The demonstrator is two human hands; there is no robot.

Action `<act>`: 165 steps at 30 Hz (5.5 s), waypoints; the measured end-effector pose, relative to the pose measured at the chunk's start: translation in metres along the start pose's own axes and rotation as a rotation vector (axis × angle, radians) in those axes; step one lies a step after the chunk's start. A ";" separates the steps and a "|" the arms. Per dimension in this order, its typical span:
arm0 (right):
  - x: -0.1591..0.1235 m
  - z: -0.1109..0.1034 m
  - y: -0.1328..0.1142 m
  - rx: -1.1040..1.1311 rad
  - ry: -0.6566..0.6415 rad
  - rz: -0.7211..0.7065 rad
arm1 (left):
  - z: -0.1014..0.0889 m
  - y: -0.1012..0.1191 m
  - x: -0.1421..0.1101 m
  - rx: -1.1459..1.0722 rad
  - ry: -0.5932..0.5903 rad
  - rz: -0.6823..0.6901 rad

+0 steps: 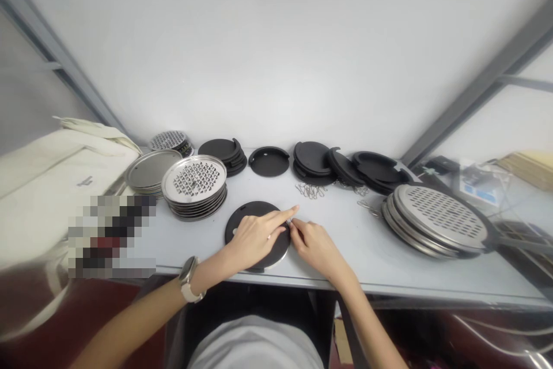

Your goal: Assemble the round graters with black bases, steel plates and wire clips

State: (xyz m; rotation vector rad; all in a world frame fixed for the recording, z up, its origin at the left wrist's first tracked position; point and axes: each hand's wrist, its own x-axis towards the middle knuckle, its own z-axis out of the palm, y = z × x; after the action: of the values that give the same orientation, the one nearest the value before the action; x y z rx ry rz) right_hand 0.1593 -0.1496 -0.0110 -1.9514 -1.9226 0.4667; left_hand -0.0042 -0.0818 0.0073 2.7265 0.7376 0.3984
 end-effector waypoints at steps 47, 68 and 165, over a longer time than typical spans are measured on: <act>-0.006 -0.013 0.035 0.374 -0.065 -0.044 | 0.006 -0.005 0.002 0.068 0.077 -0.016; 0.003 0.000 0.007 0.179 0.032 -0.101 | 0.005 -0.003 0.002 0.181 0.014 -0.069; 0.017 0.007 0.013 0.172 0.062 -0.089 | 0.003 -0.002 0.001 0.167 0.044 -0.137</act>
State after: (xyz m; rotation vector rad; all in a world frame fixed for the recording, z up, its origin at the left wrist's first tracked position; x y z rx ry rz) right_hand 0.1677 -0.1329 -0.0226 -1.7449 -1.8563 0.5224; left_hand -0.0036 -0.0806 0.0044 2.8066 1.0051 0.3830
